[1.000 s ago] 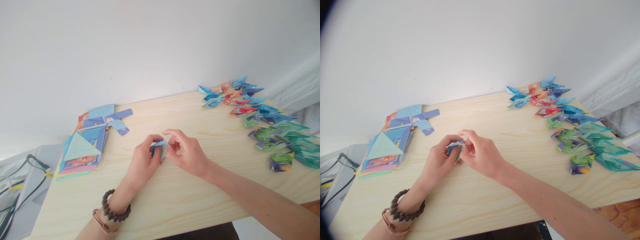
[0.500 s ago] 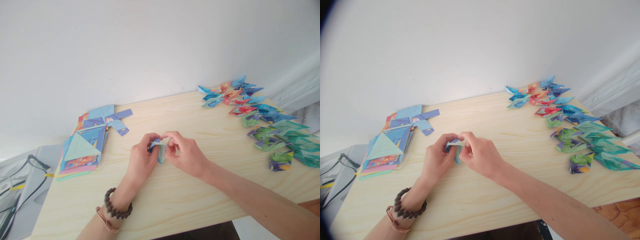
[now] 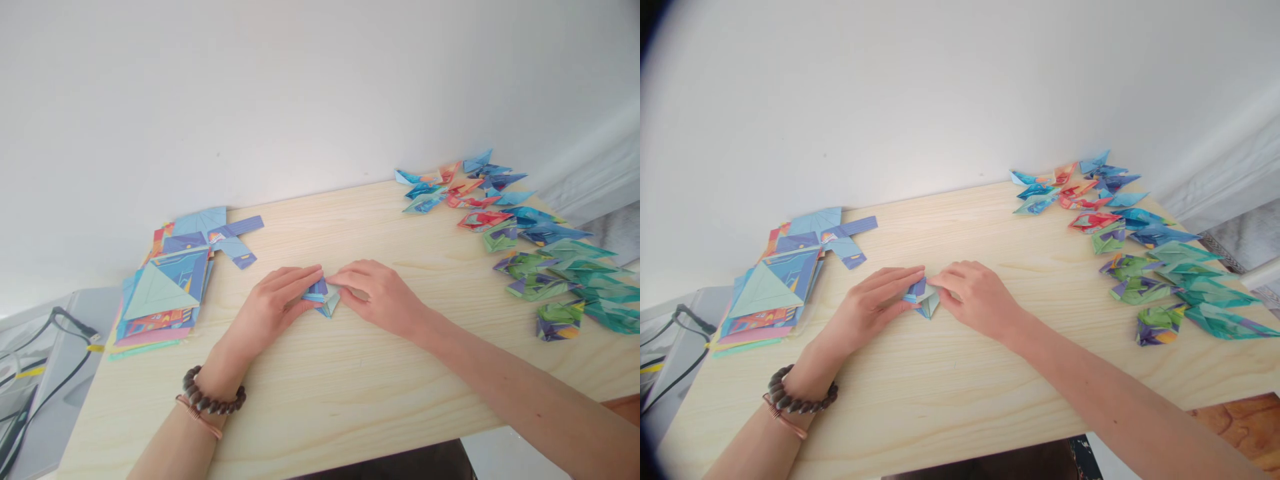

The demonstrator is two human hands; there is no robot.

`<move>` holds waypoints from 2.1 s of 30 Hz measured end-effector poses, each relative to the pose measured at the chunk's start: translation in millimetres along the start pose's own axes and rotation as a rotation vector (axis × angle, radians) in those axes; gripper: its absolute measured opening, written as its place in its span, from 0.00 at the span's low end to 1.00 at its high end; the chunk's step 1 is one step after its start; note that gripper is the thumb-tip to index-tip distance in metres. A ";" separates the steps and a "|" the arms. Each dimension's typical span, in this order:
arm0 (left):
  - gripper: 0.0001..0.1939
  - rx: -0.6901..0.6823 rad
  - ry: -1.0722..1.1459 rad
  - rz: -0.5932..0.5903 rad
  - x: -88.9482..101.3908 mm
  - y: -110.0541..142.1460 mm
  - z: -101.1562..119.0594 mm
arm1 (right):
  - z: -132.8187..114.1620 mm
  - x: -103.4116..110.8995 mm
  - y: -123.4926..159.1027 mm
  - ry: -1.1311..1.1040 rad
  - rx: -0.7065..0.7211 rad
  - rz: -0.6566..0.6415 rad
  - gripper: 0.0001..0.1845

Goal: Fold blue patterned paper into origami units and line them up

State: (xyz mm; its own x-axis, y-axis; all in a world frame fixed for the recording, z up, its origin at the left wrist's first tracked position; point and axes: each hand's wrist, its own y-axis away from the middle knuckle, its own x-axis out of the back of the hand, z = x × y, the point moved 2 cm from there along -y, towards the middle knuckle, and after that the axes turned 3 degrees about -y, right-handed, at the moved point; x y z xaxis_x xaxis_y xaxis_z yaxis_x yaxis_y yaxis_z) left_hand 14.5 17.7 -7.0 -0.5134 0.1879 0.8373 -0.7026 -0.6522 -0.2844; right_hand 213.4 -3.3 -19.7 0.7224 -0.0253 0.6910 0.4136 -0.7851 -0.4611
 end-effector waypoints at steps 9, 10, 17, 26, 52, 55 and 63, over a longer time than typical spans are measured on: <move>0.24 -0.070 -0.144 -0.100 4.4 3.6 -0.4 | 1.9 1.0 7.0 0.184 0.210 -0.074 0.13; 0.24 -0.076 -0.150 -0.103 4.6 4.6 -0.7 | 1.4 0.9 7.4 0.204 0.223 -0.080 0.15; 0.24 -0.093 -0.213 -0.120 3.1 8.9 -3.6 | 0.3 2.6 9.9 0.296 0.285 -0.087 0.16; 0.24 -0.096 -0.261 -0.126 1.7 9.4 -1.1 | 0.0 5.1 11.2 0.360 0.303 -0.090 0.15; 0.19 0.069 -0.320 -0.132 -2.3 11.6 -4.7 | -8.6 -2.4 14.8 0.352 0.295 -0.105 0.15; 0.19 0.088 -0.317 -0.140 -1.6 11.8 -2.8 | -7.6 -1.8 19.0 0.352 0.291 -0.101 0.16; 0.21 0.277 -0.419 -0.054 -14.2 13.4 17.5 | -16.2 3.0 31.2 0.314 0.157 -0.232 0.25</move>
State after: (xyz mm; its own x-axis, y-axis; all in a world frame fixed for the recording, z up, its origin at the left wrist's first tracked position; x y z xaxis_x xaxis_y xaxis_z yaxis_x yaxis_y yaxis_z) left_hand 20.9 -6.5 -14.5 -0.1986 -0.0469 0.9790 -0.5365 -0.8307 -0.1486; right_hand 219.5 -37.9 -22.9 0.4064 -0.0653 0.9113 0.6422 -0.6891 -0.3358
